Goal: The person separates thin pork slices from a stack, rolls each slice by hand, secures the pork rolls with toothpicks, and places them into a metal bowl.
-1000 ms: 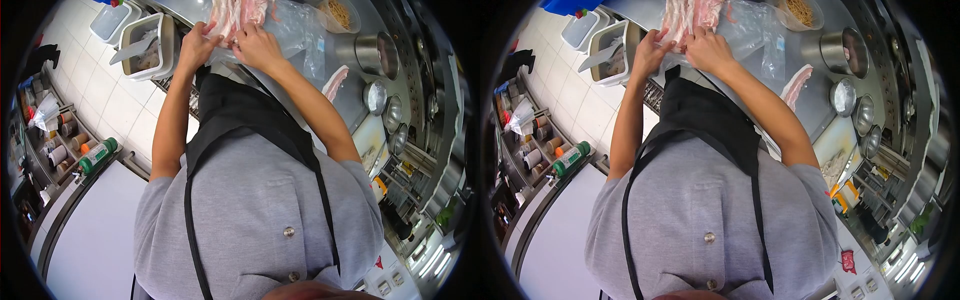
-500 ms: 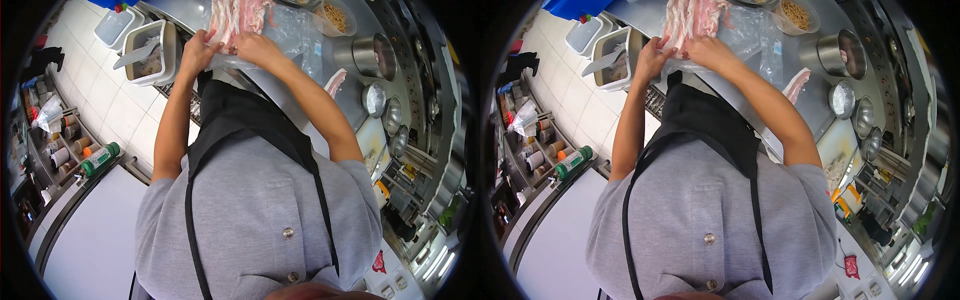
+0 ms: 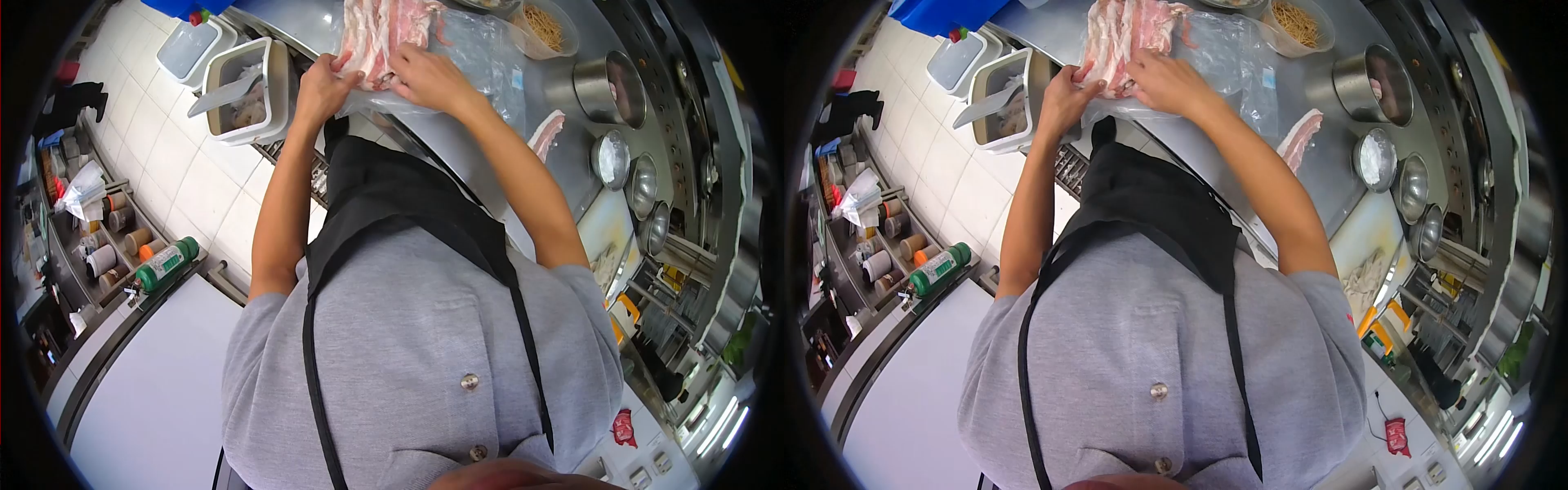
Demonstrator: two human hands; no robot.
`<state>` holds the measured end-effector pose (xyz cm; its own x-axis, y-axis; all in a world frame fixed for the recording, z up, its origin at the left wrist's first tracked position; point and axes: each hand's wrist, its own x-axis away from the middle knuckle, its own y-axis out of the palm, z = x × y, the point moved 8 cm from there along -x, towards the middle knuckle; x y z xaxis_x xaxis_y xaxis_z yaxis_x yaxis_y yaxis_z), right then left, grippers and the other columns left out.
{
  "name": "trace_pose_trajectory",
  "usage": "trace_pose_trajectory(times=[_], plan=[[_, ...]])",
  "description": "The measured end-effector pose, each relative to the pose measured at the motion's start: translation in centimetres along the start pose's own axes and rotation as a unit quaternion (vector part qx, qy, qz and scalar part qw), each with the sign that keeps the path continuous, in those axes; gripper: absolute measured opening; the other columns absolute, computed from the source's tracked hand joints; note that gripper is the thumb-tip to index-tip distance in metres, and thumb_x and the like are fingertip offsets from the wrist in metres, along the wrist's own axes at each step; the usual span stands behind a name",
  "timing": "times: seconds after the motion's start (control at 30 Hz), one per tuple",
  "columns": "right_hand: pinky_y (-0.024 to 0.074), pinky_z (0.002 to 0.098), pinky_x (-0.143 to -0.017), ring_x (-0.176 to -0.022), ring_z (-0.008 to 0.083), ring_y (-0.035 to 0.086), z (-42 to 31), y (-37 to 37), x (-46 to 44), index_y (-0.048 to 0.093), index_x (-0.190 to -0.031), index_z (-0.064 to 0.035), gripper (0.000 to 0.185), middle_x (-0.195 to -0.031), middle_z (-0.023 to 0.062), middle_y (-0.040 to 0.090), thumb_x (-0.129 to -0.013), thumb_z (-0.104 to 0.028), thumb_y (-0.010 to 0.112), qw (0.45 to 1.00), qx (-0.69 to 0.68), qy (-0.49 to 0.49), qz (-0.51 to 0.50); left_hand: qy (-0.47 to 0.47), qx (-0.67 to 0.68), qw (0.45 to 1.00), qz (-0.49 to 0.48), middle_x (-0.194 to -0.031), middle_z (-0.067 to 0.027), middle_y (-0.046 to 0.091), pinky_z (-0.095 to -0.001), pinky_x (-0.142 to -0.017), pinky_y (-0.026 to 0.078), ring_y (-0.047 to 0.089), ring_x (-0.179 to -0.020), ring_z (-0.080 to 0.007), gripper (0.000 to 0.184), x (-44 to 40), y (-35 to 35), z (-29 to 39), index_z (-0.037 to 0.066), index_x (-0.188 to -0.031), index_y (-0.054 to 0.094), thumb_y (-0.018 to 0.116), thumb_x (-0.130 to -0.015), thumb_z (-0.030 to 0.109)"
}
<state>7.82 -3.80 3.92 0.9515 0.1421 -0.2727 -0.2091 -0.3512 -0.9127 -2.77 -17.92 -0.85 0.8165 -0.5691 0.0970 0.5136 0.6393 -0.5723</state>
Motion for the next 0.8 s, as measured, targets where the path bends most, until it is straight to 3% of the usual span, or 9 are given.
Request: trace_pose_trajectory(times=[0.1, 0.17, 0.3, 0.5, 0.57, 0.63, 0.7, 0.77, 0.8], plan=[[0.0533, 0.0488, -0.079, -0.093, 0.0408, 0.064, 0.6, 1.1, -0.8, 0.057, -0.097, -0.0003, 0.02, -0.099, 0.0189, 0.063, -0.083, -0.011, 0.068, 0.999, 0.0, 0.031, -0.029, 0.009, 0.004, 1.0, 0.024, -0.11, -0.0262, 0.069, -0.0436, -0.091, 0.051, 0.065, -0.105, -0.0409, 0.059, 0.2, 0.2, 0.3, -0.008, -0.119, 0.059, 0.08, -0.078, 0.028], [0.0535, 0.0486, -0.081, -0.097, 0.0412, 0.065, 1.1, 1.2, -1.3, 0.06, -0.1, -0.0002, 0.02, -0.101, 0.0199, 0.065, -0.082, -0.008, 0.066, 0.998, -0.003, 0.033, -0.054, 0.188, -0.126, 0.961, 0.159, -0.122, -0.0238, 0.062, -0.0468, -0.098, 0.047, 0.056, -0.114, -0.0421, 0.067, 1.1, -0.3, 3.4, -0.004, -0.128, 0.056, 0.082, -0.076, 0.028], [0.0512, 0.0503, -0.081, -0.094, 0.0439, 0.064, 1.1, -0.8, -2.5, 0.059, -0.094, 0.0013, 0.013, -0.097, 0.0223, 0.066, -0.083, -0.005, 0.063, 0.998, -0.033, 0.016, -0.059, 0.229, -0.187, 0.943, 0.155, -0.125, -0.0227, 0.056, -0.048, -0.101, 0.044, 0.05, -0.117, -0.0421, 0.079, 0.4, 1.2, 5.7, 0.0, -0.132, 0.054, 0.087, -0.067, 0.034], [0.0498, 0.0515, -0.083, -0.097, 0.0456, 0.062, 5.2, -6.3, -5.9, 0.059, -0.094, 0.0034, 0.016, -0.096, 0.0278, 0.065, -0.086, -0.011, 0.062, 1.0, 0.012, 0.016, 0.012, 0.11, -0.156, 0.978, 0.085, -0.124, -0.0237, 0.057, -0.0479, -0.099, 0.046, 0.053, -0.114, -0.0443, 0.086, -0.7, 2.1, 4.5, 0.0, -0.133, 0.053, 0.087, -0.064, 0.036], [0.0519, 0.0478, -0.083, -0.095, 0.0381, 0.067, 6.5, -7.7, -7.3, 0.064, -0.103, 0.0013, 0.02, -0.098, 0.0212, 0.07, -0.092, -0.016, 0.061, 0.999, 0.045, 0.024, 0.006, 0.11, -0.162, 0.978, 0.077, -0.123, -0.0244, 0.057, -0.048, -0.099, 0.047, 0.054, -0.113, -0.0447, 0.087, -0.8, 2.2, 4.5, -0.001, -0.134, 0.052, 0.087, -0.063, 0.037], [0.0545, 0.0483, -0.074, -0.085, 0.0414, 0.069, 7.5, -10.2, -8.8, 0.07, -0.085, 0.003, 0.016, -0.09, 0.0252, 0.07, -0.076, -0.01, 0.065, 0.994, 0.077, 0.045, 0.062, 0.111, -0.17, 0.977, 0.072, -0.123, -0.0251, 0.057, -0.0482, -0.098, 0.047, 0.055, -0.111, -0.0452, 0.089, -1.0, 2.2, 4.8, -0.001, -0.134, 0.052, 0.087, -0.063, 0.038], [0.0534, 0.0526, -0.077, -0.086, 0.0457, 0.067, 8.3, -13.4, -9.4, 0.067, -0.082, 0.0048, 0.017, -0.088, 0.0277, 0.069, -0.075, -0.011, 0.065, 0.989, 0.097, 0.074, 0.08, 0.104, -0.176, 0.976, 0.069, -0.123, -0.0261, 0.056, -0.0488, -0.098, 0.047, 0.055, -0.112, -0.0448, 0.089, -0.9, 2.1, 4.9, -0.002, -0.135, 0.051, 0.087, -0.063, 0.038], [0.0525, 0.0536, -0.079, -0.089, 0.0449, 0.067, 8.1, -15.3, -9.9, 0.067, -0.089, 0.0036, 0.019, -0.09, 0.0281, 0.068, -0.078, -0.011, 0.062, 0.982, 0.168, -0.013, 0.084, 0.109, -0.183, 0.975, 0.071, -0.123, -0.0262, 0.056, -0.0491, -0.099, 0.047, 0.055, -0.112, -0.0449, 0.09, -0.9, 2.0, 4.8, -0.002, -0.135, 0.051, 0.087, -0.063, 0.038], [0.0515, 0.0508, -0.077, -0.09, 0.0443, 0.065, 10.0, -17.4, -9.3, 0.066, -0.093, 0.002, 0.018, -0.091, 0.0272, 0.067, -0.084, -0.012, 0.06, 0.983, 0.044, 0.106, 0.143, 0.109, -0.185, 0.974, 0.074, -0.123, -0.0264, 0.056, -0.0493, -0.099, 0.047, 0.055, -0.112, -0.045, 0.09, -0.9, 1.8, 5.0, -0.002, -0.135, 0.051, 0.087, -0.063, 0.038]])
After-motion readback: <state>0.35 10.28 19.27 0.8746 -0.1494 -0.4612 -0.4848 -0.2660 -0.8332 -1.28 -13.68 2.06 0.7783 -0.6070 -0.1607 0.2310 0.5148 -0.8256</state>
